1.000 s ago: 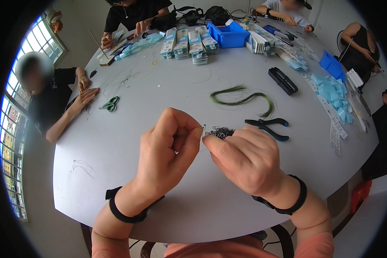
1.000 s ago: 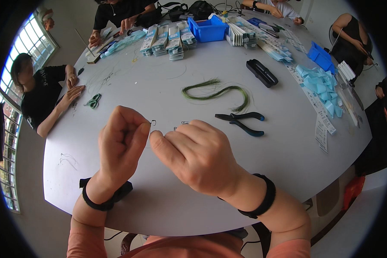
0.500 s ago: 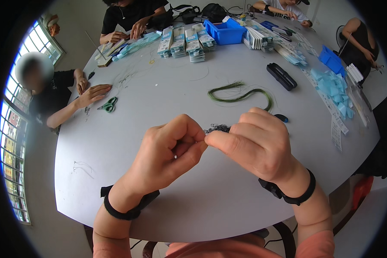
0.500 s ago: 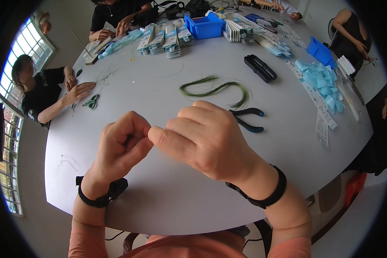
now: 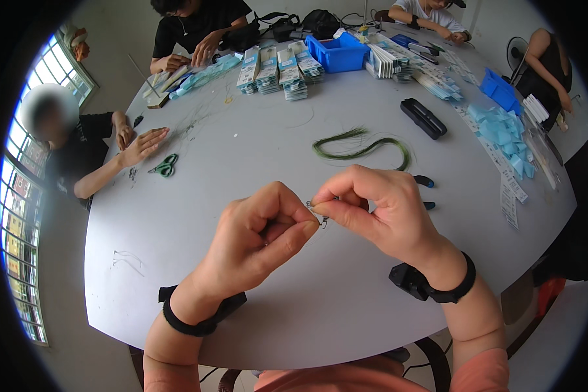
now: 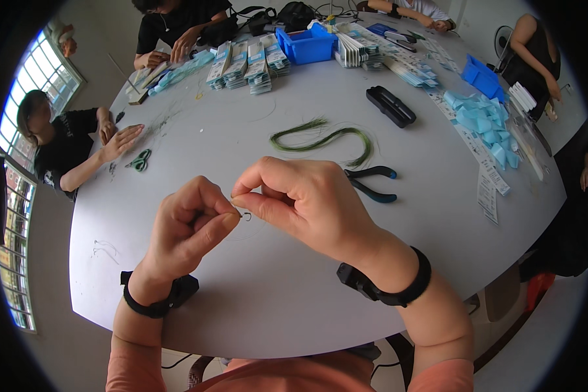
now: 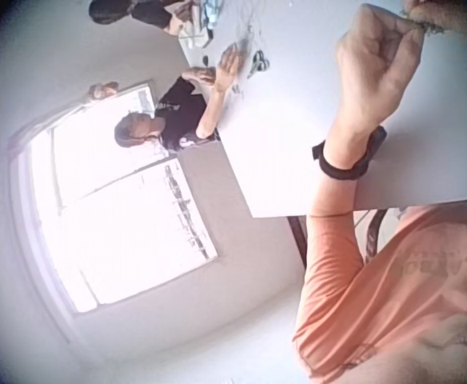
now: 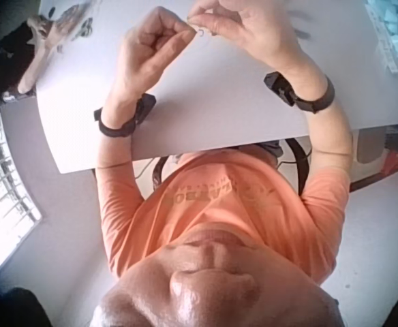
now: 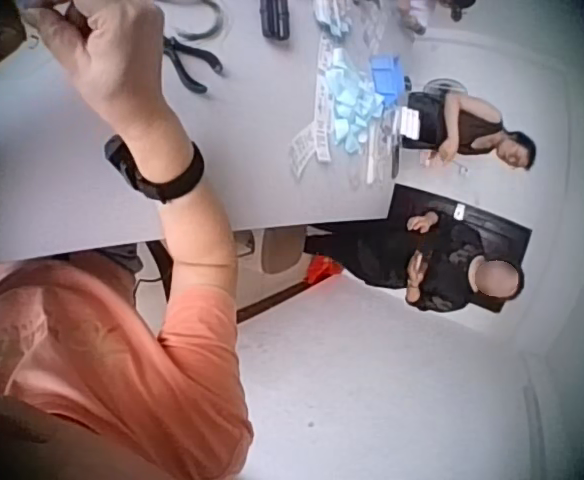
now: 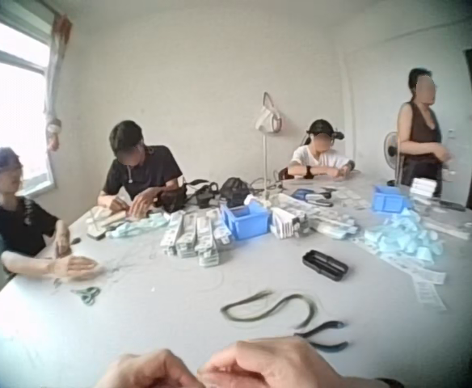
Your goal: Assembling fishing hooks with small plastic lure components and metal rings.
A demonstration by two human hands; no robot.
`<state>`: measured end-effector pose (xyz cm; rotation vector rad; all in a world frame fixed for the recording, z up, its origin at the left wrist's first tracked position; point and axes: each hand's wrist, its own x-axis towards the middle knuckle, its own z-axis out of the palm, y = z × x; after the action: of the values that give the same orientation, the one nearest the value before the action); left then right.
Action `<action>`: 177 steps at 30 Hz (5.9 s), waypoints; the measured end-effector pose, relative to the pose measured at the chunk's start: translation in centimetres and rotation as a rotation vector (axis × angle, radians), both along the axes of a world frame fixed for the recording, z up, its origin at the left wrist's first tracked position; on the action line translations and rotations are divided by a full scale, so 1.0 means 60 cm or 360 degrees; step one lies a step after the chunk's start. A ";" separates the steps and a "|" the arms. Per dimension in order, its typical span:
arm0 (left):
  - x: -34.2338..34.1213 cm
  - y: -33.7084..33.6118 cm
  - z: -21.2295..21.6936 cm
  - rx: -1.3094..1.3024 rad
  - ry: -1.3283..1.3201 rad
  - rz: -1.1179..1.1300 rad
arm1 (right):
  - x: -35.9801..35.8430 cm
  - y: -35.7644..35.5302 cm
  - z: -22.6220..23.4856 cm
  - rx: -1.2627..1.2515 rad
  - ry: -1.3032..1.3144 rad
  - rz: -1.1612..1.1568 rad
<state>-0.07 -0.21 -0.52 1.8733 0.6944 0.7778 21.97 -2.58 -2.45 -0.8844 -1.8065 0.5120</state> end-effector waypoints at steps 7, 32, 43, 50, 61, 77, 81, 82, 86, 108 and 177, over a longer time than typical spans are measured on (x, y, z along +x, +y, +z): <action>-0.001 0.000 -0.004 0.0171 -0.0027 -0.0011 | 0.011 0.005 -0.001 -0.0677 0.0238 0.0248; 0.005 0.007 -0.014 0.0631 -0.0033 0.0372 | -0.029 -0.025 0.011 0.0545 -0.0357 -0.0102; 0.003 0.000 0.003 0.0667 0.0233 0.0132 | -0.003 -0.009 0.024 0.0703 -0.0306 -0.0206; 0.004 0.000 -0.002 0.0603 0.0139 0.0057 | -0.002 -0.003 0.010 0.0137 -0.0002 -0.0117; 0.004 0.000 -0.001 0.0690 0.0119 0.0048 | 0.009 -0.002 0.010 -0.0519 0.0184 0.0049; 0.008 -0.007 -0.001 0.0719 0.0126 0.0104 | 0.010 -0.001 0.005 -0.0427 0.0147 0.0111; 0.009 -0.009 -0.003 0.0693 0.0124 0.0126 | 0.008 0.000 0.001 -0.0423 0.0182 0.0119; 0.009 -0.009 -0.004 0.0695 0.0107 0.0119 | 0.006 0.001 -0.001 -0.0407 0.0198 0.0124; 0.009 -0.008 -0.006 0.0695 0.0078 0.0117 | 0.005 0.003 -0.003 -0.0404 0.0186 0.0122; 0.028 -0.026 0.015 0.0015 -0.0374 0.0382 | -0.002 -0.012 0.006 -0.0716 0.0375 0.0297; 0.009 -0.012 -0.026 -0.0841 -0.0447 0.0350 | -0.033 -0.018 0.005 -0.1615 0.0777 0.0623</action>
<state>0.44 -0.93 -2.07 1.1991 0.8371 0.8744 19.99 -3.66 -2.13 -0.9182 -1.2002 1.8196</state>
